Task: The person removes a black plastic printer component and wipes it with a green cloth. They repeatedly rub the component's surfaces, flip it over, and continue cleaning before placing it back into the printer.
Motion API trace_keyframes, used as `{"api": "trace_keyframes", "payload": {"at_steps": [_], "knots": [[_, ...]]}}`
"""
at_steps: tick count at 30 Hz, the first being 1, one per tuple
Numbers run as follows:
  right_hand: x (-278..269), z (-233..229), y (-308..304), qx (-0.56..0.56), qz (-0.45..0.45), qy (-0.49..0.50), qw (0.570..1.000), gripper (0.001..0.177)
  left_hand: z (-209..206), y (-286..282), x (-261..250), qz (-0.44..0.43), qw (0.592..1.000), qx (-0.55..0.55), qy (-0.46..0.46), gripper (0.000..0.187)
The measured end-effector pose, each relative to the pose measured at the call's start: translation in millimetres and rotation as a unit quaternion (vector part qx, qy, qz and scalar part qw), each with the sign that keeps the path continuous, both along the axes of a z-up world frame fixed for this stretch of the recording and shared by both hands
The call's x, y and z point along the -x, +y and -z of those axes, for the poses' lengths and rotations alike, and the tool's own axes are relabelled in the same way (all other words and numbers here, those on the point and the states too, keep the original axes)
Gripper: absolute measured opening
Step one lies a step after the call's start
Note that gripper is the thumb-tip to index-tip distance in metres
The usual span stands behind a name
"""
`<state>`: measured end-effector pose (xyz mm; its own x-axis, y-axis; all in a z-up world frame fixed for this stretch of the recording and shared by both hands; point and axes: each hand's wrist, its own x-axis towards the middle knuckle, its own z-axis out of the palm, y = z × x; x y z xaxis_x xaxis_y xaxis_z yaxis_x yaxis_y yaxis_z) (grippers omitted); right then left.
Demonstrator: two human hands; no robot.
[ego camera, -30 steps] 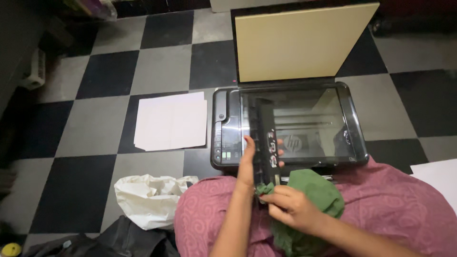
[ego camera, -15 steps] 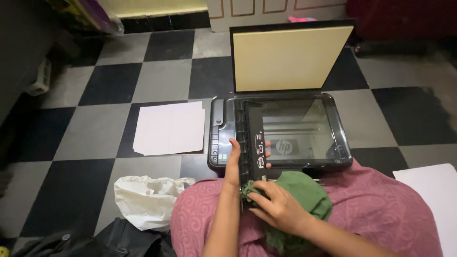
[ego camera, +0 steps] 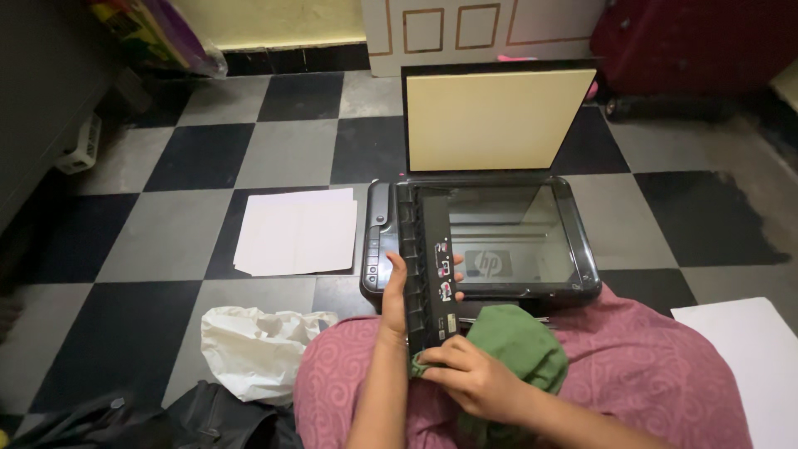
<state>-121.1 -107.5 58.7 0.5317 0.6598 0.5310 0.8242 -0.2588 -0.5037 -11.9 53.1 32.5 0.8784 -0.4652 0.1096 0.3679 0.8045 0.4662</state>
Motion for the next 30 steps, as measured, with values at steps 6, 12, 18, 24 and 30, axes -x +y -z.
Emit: {"api": "trace_keyframes", "payload": {"at_steps": [6,12,18,24,30], "knots": [[-0.9,-13.5,-3.9,0.045,-0.037,0.017,0.998,0.039,-6.7,6.6,3.2,-0.026,1.0,0.007,-0.011,0.093],[-16.4,-15.7,-18.8,0.022,-0.079,0.068,0.994,0.045,-13.2,5.3,-0.5,-0.009,0.999,0.04,-0.01,0.097],[-35.9,-17.1,-31.8,0.025,0.082,-0.025,0.996,0.051,-22.8,9.1,-4.0,0.006,0.998,0.061,0.013,0.092],[-36.9,-12.2,-21.5,0.027,0.073,0.038,0.996,0.038,-26.6,14.2,-7.4,-0.006,1.0,-0.02,0.02,0.085],[-40.9,-14.3,-25.5,0.003,0.135,0.007,0.991,0.028,-19.8,-2.3,-10.0,0.088,0.99,0.106,0.022,0.076]]}}
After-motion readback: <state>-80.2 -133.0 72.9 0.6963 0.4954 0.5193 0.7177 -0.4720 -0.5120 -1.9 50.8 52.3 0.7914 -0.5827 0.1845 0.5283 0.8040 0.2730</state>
